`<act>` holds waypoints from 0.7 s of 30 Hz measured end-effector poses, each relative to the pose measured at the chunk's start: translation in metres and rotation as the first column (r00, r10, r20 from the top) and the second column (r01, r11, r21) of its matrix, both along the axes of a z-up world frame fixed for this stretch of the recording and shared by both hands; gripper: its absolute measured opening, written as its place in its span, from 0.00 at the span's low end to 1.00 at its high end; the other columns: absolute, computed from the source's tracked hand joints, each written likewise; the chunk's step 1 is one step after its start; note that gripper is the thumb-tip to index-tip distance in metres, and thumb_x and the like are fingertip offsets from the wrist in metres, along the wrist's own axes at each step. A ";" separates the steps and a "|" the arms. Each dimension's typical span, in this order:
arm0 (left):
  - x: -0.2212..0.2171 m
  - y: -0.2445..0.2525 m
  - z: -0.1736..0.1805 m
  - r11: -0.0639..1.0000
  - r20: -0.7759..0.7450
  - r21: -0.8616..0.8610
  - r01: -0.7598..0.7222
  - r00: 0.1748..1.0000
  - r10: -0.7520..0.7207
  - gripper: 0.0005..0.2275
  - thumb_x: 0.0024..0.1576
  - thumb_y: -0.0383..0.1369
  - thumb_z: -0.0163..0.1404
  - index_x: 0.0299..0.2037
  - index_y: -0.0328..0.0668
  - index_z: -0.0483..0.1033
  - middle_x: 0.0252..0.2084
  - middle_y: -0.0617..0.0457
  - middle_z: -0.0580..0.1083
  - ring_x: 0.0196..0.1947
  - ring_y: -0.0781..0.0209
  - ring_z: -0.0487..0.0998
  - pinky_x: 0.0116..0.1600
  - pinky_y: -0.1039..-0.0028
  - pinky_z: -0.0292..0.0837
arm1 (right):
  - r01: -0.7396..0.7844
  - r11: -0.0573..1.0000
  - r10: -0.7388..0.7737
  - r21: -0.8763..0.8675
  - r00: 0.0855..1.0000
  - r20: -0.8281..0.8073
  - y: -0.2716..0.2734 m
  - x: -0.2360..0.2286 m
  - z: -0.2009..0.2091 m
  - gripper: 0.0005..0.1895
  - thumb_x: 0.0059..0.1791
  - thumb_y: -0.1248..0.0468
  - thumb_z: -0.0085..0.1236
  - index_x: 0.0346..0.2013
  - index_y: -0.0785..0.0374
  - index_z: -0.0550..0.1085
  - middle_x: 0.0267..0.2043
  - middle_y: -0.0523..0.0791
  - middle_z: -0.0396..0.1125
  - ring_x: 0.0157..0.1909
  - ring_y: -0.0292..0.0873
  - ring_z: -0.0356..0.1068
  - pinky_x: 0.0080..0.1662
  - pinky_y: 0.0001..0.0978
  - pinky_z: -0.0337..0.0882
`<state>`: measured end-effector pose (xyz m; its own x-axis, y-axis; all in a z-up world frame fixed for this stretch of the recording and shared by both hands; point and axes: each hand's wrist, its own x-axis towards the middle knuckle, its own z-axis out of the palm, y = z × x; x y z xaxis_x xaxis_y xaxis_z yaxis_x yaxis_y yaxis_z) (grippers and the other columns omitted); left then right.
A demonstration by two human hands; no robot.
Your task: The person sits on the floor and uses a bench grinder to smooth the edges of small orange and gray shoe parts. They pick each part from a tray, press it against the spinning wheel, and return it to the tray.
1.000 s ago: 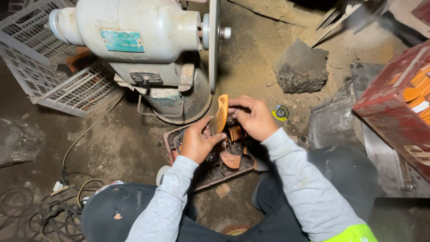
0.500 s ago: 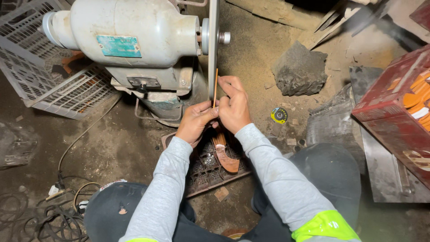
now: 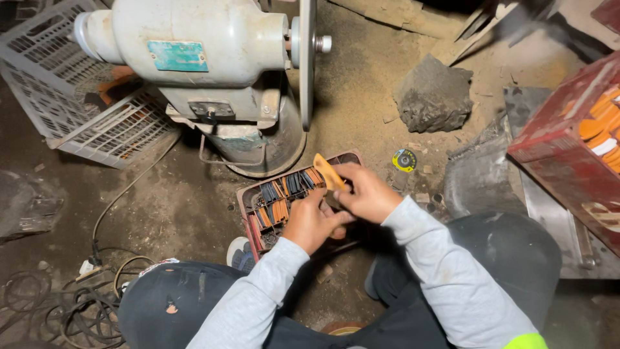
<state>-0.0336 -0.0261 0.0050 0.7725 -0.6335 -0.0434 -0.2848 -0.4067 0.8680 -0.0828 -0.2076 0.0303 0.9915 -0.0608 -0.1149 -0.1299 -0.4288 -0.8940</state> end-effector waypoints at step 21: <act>0.090 -0.026 -0.012 0.831 -0.783 -0.479 -0.283 0.565 -0.259 0.09 0.64 0.33 0.53 0.37 0.32 0.77 0.28 0.54 0.71 0.25 0.66 0.68 0.32 0.75 0.65 | 0.220 0.975 -0.198 0.011 0.852 0.484 0.002 0.072 -0.002 0.21 0.50 0.75 0.43 0.56 0.78 0.73 0.54 0.54 0.69 0.54 0.46 0.72 0.58 0.33 0.71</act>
